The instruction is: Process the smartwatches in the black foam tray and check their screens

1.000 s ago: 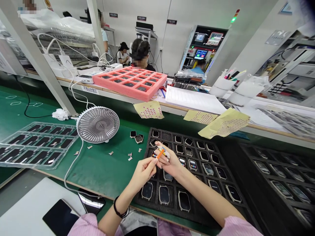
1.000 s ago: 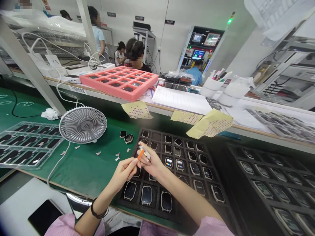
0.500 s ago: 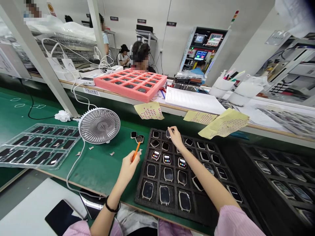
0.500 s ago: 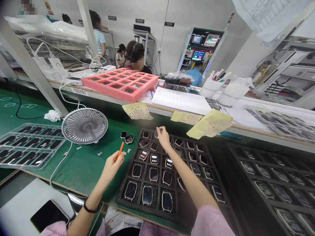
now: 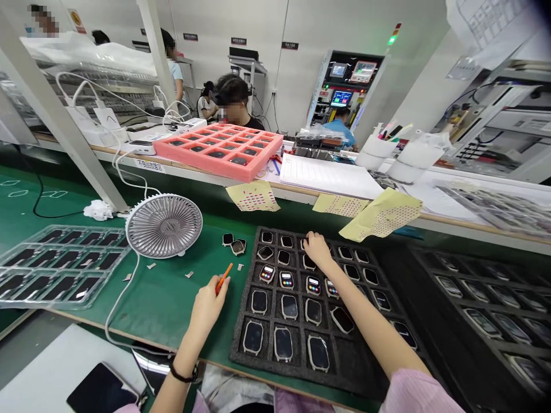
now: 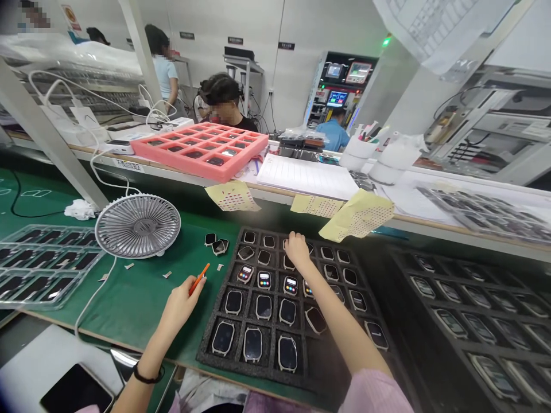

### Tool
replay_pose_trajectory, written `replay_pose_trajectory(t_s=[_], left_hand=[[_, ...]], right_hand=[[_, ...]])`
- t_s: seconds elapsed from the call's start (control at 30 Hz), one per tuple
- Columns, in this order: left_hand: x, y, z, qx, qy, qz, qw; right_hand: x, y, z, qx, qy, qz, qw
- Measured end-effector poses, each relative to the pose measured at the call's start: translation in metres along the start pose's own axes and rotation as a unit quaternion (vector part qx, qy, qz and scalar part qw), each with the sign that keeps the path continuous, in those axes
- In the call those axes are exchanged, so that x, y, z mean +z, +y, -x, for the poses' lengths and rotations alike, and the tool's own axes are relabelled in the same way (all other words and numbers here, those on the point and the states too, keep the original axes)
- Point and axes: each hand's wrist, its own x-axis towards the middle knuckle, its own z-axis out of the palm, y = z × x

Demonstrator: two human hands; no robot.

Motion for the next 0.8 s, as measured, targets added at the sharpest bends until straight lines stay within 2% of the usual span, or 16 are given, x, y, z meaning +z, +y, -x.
replay_pose_trajectory(t_s=[0.1, 0.17, 0.23, 0.3, 0.4, 0.43, 0.47, 0.53, 0.6, 0.8], left_hand=[[0.0, 0.004, 0.001, 0.003, 0.017, 0.016, 1.0], [0.0, 0.01, 0.003, 0.022, 0.013, 0.064, 0.998], [0.001, 0.02, 0.008, 0.049, -0.012, 0.146, 0.988], [0.005, 0.035, 0.013, 0.072, -0.075, 0.244, 0.964], [0.014, 0.062, 0.021, 0.071, -0.196, 0.354, 0.912], [0.017, 0.071, 0.023, 0.068, -0.218, 0.375, 0.898], [0.02, 0.078, 0.024, 0.066, -0.23, 0.39, 0.889], [0.024, 0.089, 0.026, 0.067, -0.23, 0.405, 0.882], [0.024, 0.093, 0.026, 0.071, -0.224, 0.411, 0.881], [0.016, 0.092, 0.027, 0.071, -0.22, 0.405, 0.885]], right_hand=[[0.0, 0.002, -0.004, 0.016, -0.022, -0.042, 0.999], [-0.001, -0.001, -0.005, 0.016, -0.049, -0.096, 0.994], [-0.003, -0.009, 0.0, 0.004, -0.079, -0.169, 0.982], [-0.004, -0.022, 0.013, -0.013, -0.11, -0.255, 0.961], [-0.004, -0.051, 0.048, -0.029, -0.17, -0.364, 0.915], [-0.004, -0.061, 0.061, -0.029, -0.192, -0.391, 0.9], [-0.005, -0.072, 0.073, -0.025, -0.219, -0.425, 0.878], [-0.006, -0.09, 0.093, 0.01, -0.28, -0.528, 0.802], [-0.009, -0.103, 0.105, 0.031, -0.297, -0.57, 0.765], [-0.01, -0.111, 0.112, 0.036, -0.281, -0.566, 0.774]])
